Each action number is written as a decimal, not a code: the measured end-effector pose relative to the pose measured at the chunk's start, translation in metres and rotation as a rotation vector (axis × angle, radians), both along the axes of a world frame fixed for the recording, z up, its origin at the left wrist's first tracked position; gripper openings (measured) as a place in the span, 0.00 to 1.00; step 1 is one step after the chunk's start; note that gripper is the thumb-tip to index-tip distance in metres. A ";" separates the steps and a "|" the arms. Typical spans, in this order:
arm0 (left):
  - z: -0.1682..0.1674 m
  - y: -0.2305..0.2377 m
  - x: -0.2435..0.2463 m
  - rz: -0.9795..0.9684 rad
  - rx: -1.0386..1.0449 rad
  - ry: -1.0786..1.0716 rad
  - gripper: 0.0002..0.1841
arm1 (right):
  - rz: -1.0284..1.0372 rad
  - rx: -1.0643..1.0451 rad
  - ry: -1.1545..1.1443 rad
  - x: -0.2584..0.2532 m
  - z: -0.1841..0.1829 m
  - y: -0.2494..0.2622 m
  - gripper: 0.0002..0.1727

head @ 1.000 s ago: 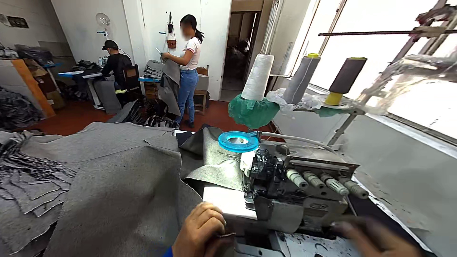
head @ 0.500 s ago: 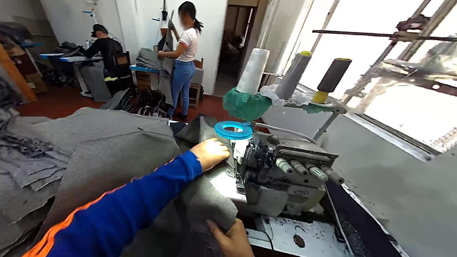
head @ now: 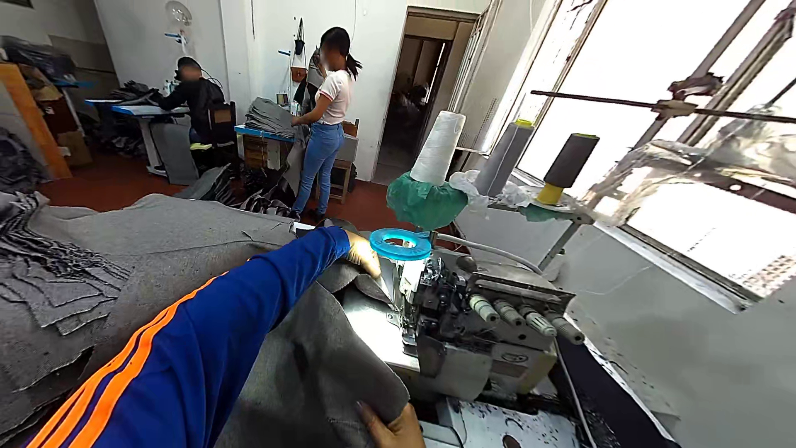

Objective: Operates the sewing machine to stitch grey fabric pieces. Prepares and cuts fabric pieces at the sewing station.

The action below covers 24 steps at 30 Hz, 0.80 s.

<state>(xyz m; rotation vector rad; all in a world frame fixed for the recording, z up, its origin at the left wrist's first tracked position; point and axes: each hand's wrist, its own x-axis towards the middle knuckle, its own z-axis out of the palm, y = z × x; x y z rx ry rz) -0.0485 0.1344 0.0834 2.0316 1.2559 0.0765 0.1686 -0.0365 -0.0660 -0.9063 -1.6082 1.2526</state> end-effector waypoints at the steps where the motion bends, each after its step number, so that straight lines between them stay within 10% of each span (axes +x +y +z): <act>1: -0.010 0.008 -0.006 -0.084 -0.004 -0.105 0.07 | 0.002 0.011 0.004 0.000 0.002 0.000 0.15; 7: 0.030 -0.038 0.027 -0.077 0.182 0.532 0.24 | 0.034 0.028 0.012 0.002 0.011 0.001 0.15; 12: 0.017 -0.062 0.024 -0.060 0.416 0.522 0.27 | 0.035 0.077 -0.014 0.003 0.007 0.002 0.14; 17: -0.046 -0.080 -0.008 -0.049 1.179 0.357 0.13 | 0.026 0.104 -0.054 0.003 0.011 0.000 0.11; 24: -0.061 -0.125 -0.042 0.709 0.866 0.238 0.30 | 0.068 0.061 -0.055 0.005 0.010 0.002 0.06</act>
